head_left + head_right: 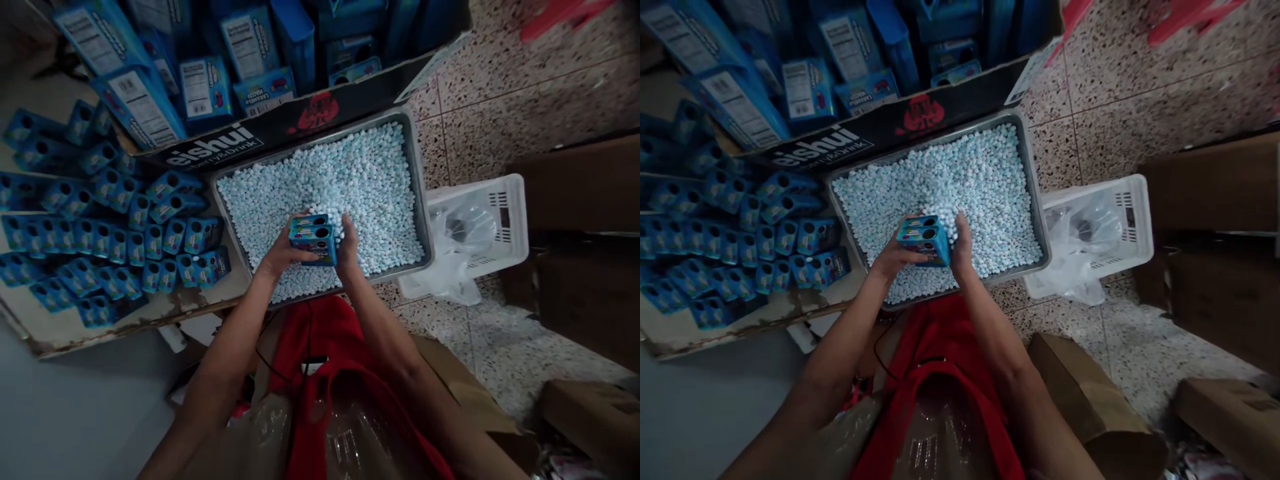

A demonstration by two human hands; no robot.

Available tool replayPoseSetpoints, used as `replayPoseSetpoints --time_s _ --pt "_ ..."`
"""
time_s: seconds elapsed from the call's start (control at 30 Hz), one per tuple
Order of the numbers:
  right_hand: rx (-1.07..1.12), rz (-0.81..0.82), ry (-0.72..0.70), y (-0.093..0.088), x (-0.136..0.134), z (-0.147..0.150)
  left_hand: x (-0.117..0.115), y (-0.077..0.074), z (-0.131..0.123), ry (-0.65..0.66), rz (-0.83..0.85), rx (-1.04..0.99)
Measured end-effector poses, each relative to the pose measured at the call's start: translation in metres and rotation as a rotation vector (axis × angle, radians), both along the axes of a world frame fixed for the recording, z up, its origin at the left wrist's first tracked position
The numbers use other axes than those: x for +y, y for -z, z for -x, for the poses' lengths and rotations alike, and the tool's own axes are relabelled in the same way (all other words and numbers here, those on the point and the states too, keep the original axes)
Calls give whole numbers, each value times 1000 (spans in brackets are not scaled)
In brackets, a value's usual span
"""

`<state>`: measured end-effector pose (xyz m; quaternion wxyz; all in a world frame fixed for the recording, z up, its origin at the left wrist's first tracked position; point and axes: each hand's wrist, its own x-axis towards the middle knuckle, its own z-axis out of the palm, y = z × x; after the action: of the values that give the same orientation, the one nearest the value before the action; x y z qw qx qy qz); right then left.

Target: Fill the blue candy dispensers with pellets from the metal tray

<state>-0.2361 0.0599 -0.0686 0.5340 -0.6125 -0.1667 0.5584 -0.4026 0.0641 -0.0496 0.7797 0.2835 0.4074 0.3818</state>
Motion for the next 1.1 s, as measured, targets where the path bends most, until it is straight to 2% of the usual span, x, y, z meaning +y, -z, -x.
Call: replayPoseSetpoints --time_s 0.07,0.13,0.2,0.27,0.4,0.57,0.67,0.77,0.87,0.97,1.1 --pt "239 122 101 -3 13 -3 6 -12 -4 45 -155 49" --pt "478 193 131 -8 28 -5 7 -26 4 77 -350 192" --pt "628 198 146 -16 42 -7 5 -40 19 72 -510 406" --pt "657 146 151 -28 50 -9 1 -49 36 44 -557 613" --pt "541 -28 -2 -59 51 -10 -3 -52 49 -11 -450 877" --pt "137 -219 -294 -95 43 -1 2 -58 34 -51 -410 868" --pt "-7 -311 -352 -113 45 6 4 -66 29 -16 -417 873" --pt "0 -407 -359 -128 50 10 5 -71 30 -3 -397 911" --pt "6 -468 -396 -134 54 12 8 -71 29 -6 -399 908" --pt "-130 -494 -444 -132 56 15 10 -71 26 5 -448 883" --pt "-216 -417 -423 -126 60 19 15 -68 27 -26 -461 901"
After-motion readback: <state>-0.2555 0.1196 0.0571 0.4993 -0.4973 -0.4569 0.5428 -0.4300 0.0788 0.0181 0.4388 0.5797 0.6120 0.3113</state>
